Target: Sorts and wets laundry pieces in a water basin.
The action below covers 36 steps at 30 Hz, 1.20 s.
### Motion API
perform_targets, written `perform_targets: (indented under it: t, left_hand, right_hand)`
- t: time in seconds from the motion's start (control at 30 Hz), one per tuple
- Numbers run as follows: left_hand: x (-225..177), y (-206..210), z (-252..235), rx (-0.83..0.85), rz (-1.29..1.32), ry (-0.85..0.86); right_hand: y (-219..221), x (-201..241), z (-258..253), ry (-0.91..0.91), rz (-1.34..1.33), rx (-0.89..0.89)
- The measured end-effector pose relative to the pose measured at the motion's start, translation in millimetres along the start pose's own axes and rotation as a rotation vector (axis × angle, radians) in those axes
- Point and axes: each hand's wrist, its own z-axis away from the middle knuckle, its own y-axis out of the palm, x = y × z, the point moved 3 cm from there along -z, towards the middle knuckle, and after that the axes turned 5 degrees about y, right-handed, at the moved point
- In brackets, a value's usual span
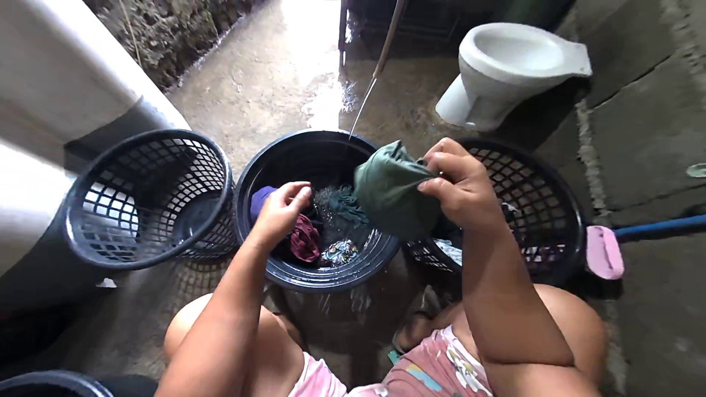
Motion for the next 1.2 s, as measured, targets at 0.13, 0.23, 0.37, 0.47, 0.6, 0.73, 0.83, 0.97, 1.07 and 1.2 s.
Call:
perform_targets:
  t: [0.13, 0.23, 0.37, 0.47, 0.6, 0.73, 0.83, 0.97, 1.07, 1.2]
  left_hand:
    - [-9.6, 41.0, 10.4, 0.318, 0.52, 0.031]
    - [-11.9, 44.4, 12.9, 0.359, 0.613, 0.005]
    - [-14.8, 25.4, 3.9, 0.193, 0.233, 0.049]
    - [-1.9, 27.3, -3.8, 0.06, -0.287, 0.119]
    - [1.2, 32.2, -1.7, 0.062, -0.678, 0.121]
    - [-11.5, 13.8, -3.5, -0.054, -0.712, 0.196]
    - [-20.5, 0.0, 0.8, 0.03, -0.404, 0.145]
    - [-17.1, 1.6, -0.6, -0.047, -0.491, -0.065]
    - [-11.0, 15.3, -16.0, -0.058, -0.539, -0.2]
    - [-11.7, -2.8, -36.3, -0.321, -0.255, -0.129]
  right_hand:
    - [25.6, 10.4, 0.1, -0.071, -0.105, 0.2]
    - [37.9, 2.4, -0.8, 0.015, 0.006, 0.218]
    - [29.0, -9.7, -2.0, 0.175, 0.324, 0.289]
    - [7.6, -3.3, -3.4, 0.314, 0.368, 0.41]
    - [-16.1, -12.2, 13.2, 0.349, 0.411, 0.52]
    - [-24.4, -47.5, 44.6, 0.554, 0.432, 0.597]
    - [-22.5, -67.6, 58.3, 0.686, 0.561, 0.593]
    - [-25.7, -75.2, 63.3, 0.726, 0.516, 0.701]
    - [-25.0, -75.9, 63.1, 0.75, 0.53, 0.681]
    - [-27.8, -79.1, 67.5, 0.781, 0.555, 0.696]
